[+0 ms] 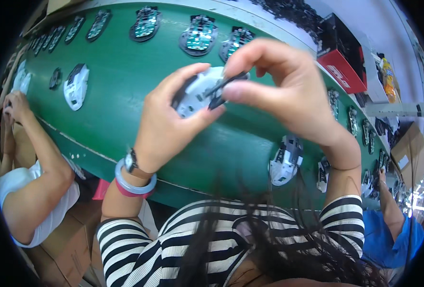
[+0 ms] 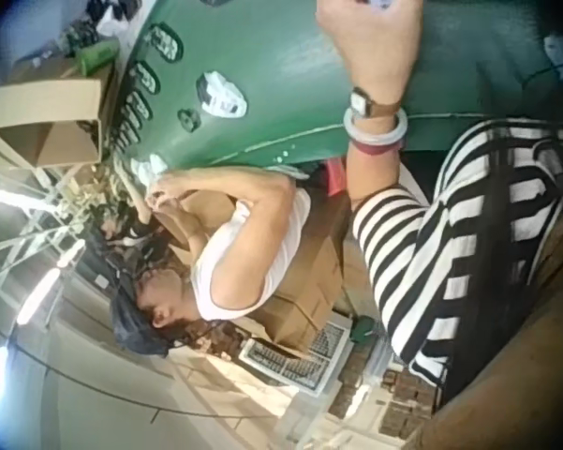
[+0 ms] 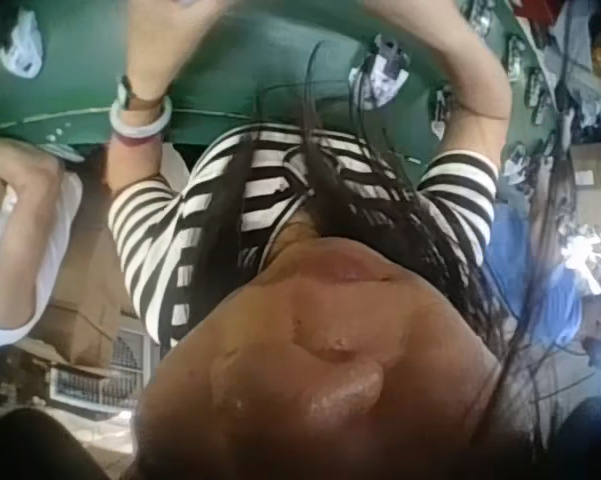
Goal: The person assembles white plastic electronic housings by inserting small black components into them. They pick up a housing, place a component inside, and then place the assembled unit on the green table. The process is repeated continuously with multiple units.
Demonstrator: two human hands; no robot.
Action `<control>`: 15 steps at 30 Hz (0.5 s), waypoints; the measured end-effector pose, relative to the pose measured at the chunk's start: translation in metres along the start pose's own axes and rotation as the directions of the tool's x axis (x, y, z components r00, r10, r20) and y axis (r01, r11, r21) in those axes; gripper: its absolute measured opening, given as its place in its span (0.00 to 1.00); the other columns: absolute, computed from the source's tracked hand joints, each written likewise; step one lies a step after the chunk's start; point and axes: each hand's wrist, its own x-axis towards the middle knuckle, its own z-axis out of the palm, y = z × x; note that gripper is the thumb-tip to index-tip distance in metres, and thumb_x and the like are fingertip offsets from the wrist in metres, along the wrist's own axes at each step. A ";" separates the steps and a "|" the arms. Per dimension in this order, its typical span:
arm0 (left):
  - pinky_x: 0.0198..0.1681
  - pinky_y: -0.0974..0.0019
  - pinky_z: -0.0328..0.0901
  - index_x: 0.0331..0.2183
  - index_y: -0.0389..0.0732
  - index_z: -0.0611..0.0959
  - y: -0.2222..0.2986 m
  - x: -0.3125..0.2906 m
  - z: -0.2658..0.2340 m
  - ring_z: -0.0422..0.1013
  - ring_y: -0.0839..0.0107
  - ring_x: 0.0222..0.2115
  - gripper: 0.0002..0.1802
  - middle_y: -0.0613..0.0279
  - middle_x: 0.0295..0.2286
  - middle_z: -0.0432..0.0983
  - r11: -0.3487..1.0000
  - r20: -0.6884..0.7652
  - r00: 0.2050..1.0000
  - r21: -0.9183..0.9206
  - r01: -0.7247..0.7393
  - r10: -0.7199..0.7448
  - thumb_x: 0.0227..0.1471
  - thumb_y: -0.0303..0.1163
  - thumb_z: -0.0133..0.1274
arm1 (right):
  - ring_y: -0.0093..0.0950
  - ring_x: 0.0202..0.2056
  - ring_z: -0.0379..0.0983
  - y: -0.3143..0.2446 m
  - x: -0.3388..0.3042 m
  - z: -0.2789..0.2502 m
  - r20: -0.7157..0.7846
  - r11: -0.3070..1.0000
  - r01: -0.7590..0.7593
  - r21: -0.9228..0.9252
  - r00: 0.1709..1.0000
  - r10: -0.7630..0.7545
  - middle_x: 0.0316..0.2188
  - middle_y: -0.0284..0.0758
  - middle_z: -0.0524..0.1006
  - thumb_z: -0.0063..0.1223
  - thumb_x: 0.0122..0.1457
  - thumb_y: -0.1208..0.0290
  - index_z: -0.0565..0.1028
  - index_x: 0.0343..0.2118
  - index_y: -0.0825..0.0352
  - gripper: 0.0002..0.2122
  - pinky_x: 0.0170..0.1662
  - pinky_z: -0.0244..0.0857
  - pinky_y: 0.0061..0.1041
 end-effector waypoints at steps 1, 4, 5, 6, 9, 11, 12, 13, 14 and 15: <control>0.49 0.68 0.65 0.52 0.36 0.75 0.001 0.001 0.000 0.72 0.71 0.43 0.34 0.57 0.43 0.76 0.997 0.017 1.000 0.076 -0.025 0.024 0.42 0.29 0.66 | 0.20 0.33 0.72 0.008 0.002 0.003 0.001 0.994 0.072 -0.084 0.997 -0.072 0.29 0.30 0.77 0.64 0.49 0.75 0.78 0.33 0.68 0.08 0.38 0.66 0.24; 0.49 0.66 0.66 0.52 0.36 0.74 0.001 0.003 -0.004 0.73 0.68 0.43 0.35 0.56 0.42 0.76 0.994 -0.023 0.999 0.103 -0.036 0.039 0.40 0.28 0.68 | 0.28 0.32 0.69 0.028 0.009 0.010 0.025 0.848 0.372 -0.377 0.920 -0.392 0.30 0.33 0.74 0.64 0.46 0.78 0.77 0.31 0.66 0.08 0.36 0.65 0.28; 0.49 0.66 0.66 0.51 0.36 0.74 0.002 0.002 -0.006 0.73 0.68 0.43 0.35 0.57 0.42 0.76 0.997 -0.036 0.999 0.077 -0.005 0.007 0.39 0.28 0.68 | 0.30 0.32 0.69 0.023 0.006 0.012 0.034 0.797 0.402 -0.450 0.900 -0.434 0.30 0.33 0.72 0.62 0.45 0.79 0.76 0.32 0.65 0.09 0.35 0.65 0.29; 0.49 0.66 0.66 0.50 0.36 0.74 0.001 0.002 -0.006 0.73 0.68 0.43 0.35 0.57 0.42 0.76 0.998 -0.023 1.000 0.055 0.002 -0.001 0.39 0.28 0.68 | 0.32 0.32 0.68 0.017 0.004 0.015 0.040 0.738 0.422 -0.527 0.879 -0.474 0.30 0.33 0.71 0.61 0.45 0.80 0.75 0.32 0.64 0.11 0.34 0.65 0.30; 0.49 0.67 0.66 0.49 0.36 0.74 -0.004 0.001 -0.006 0.72 0.70 0.43 0.33 0.59 0.42 0.75 0.999 0.018 1.000 0.031 -0.009 0.008 0.39 0.27 0.68 | 0.33 0.32 0.68 0.005 -0.007 0.015 0.134 0.663 0.358 -0.658 0.921 -0.365 0.28 0.34 0.68 0.57 0.43 0.82 0.75 0.37 0.62 0.16 0.32 0.65 0.30; 0.49 0.67 0.66 0.48 0.36 0.74 -0.008 -0.001 -0.008 0.72 0.70 0.43 0.32 0.59 0.42 0.75 0.995 0.020 0.999 0.089 -0.045 0.044 0.39 0.27 0.68 | 0.33 0.30 0.69 -0.011 -0.012 0.020 0.146 0.697 0.228 -0.679 0.974 -0.176 0.27 0.34 0.67 0.56 0.43 0.83 0.75 0.42 0.60 0.20 0.30 0.66 0.29; 0.49 0.67 0.66 0.48 0.36 0.74 -0.006 0.001 -0.008 0.72 0.70 0.43 0.32 0.59 0.42 0.75 0.993 0.037 0.998 0.103 -0.049 0.046 0.39 0.27 0.68 | 0.32 0.29 0.70 -0.013 -0.018 0.016 0.130 0.690 0.196 -0.696 0.980 -0.148 0.27 0.34 0.67 0.56 0.43 0.84 0.76 0.43 0.59 0.21 0.30 0.67 0.29; 0.49 0.67 0.66 0.48 0.36 0.74 -0.003 0.001 -0.008 0.72 0.70 0.43 0.32 0.59 0.42 0.75 0.991 0.046 0.998 0.124 -0.052 0.046 0.40 0.27 0.68 | 0.32 0.29 0.71 -0.004 -0.024 0.013 0.068 0.761 0.156 -0.629 0.987 -0.146 0.28 0.34 0.69 0.56 0.44 0.84 0.76 0.43 0.60 0.20 0.31 0.68 0.29; 0.49 0.68 0.66 0.48 0.36 0.73 -0.001 0.002 -0.008 0.72 0.70 0.43 0.32 0.59 0.41 0.75 0.988 0.055 0.997 0.146 -0.054 0.046 0.40 0.27 0.68 | 0.31 0.29 0.73 0.006 -0.032 0.009 0.002 0.827 0.118 -0.550 0.990 -0.140 0.29 0.34 0.70 0.57 0.46 0.85 0.76 0.43 0.61 0.19 0.32 0.69 0.28; 0.50 0.68 0.65 0.48 0.36 0.73 -0.003 0.001 -0.006 0.72 0.70 0.43 0.32 0.59 0.42 0.74 0.993 0.042 0.999 0.114 -0.033 0.028 0.40 0.26 0.68 | 0.30 0.29 0.74 0.013 -0.037 0.007 -0.062 0.885 0.090 -0.457 0.989 -0.133 0.30 0.33 0.72 0.58 0.47 0.85 0.76 0.43 0.62 0.18 0.33 0.70 0.27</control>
